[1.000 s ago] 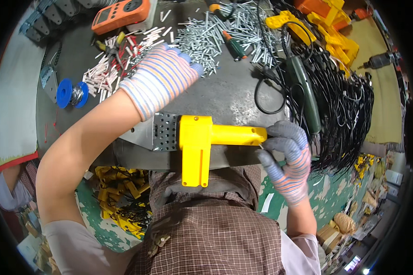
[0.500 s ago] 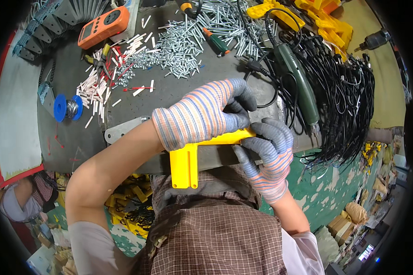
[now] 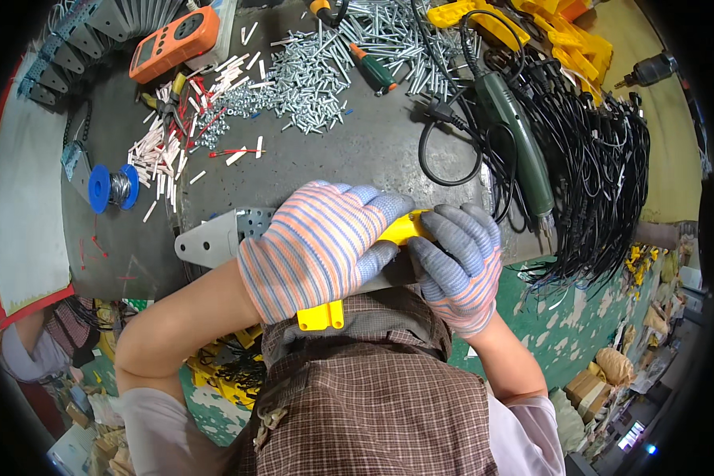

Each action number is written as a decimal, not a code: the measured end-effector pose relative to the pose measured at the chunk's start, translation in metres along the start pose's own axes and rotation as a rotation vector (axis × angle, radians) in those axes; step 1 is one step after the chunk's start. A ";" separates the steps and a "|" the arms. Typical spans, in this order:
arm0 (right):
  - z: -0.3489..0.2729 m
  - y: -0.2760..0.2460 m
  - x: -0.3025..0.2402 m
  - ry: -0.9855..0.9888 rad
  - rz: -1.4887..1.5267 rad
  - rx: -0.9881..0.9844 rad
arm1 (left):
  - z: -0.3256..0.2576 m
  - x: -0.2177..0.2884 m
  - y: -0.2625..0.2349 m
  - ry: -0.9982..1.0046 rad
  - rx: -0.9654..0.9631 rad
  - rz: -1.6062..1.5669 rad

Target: The person assembles a yellow plastic housing by installing a metal plate, wires, and screws, then soldering connections. The screws are installed with an electric screwdriver and the connections are made with a soldering iron.

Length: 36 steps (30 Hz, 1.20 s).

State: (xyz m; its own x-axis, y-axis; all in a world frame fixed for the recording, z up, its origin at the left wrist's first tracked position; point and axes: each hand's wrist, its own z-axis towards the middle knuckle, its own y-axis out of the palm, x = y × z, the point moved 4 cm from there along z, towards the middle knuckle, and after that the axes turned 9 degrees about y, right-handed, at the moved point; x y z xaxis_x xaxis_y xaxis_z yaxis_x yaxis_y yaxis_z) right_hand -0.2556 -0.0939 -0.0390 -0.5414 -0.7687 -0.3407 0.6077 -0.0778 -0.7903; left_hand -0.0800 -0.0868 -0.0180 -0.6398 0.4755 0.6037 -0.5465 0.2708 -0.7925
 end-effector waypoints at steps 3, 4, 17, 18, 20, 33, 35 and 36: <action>0.015 -0.002 -0.005 -0.037 0.023 -0.046 | -0.009 -0.001 0.003 -0.051 0.038 0.053; 0.020 -0.002 -0.005 -0.045 0.049 -0.085 | -0.012 -0.001 0.002 -0.069 0.055 0.079; 0.176 0.026 0.089 -0.078 -0.444 -0.486 | -0.017 0.004 0.000 -0.075 0.163 0.181; 0.178 0.031 0.088 -0.174 -0.456 -0.507 | -0.017 0.004 0.000 -0.071 0.177 0.181; 0.181 0.035 0.084 -0.285 -0.463 -0.527 | -0.018 0.004 0.000 -0.080 0.197 0.192; 0.195 0.058 0.067 -0.543 -0.661 -0.846 | -0.018 0.004 0.001 -0.069 0.230 0.217; 0.195 0.058 0.067 -0.512 -0.661 -0.856 | -0.019 0.005 0.001 -0.075 0.242 0.224; 0.196 0.058 0.067 -0.518 -0.663 -0.851 | -0.018 0.005 0.001 -0.074 0.248 0.225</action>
State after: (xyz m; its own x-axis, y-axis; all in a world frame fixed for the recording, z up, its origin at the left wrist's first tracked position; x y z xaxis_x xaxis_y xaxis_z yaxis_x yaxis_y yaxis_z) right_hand -0.1431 -0.2739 -0.0077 -0.1871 -0.9171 0.3521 -0.3865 -0.2608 -0.8847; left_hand -0.0736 -0.0689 -0.0176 -0.7919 0.4358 0.4278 -0.4959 -0.0502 -0.8669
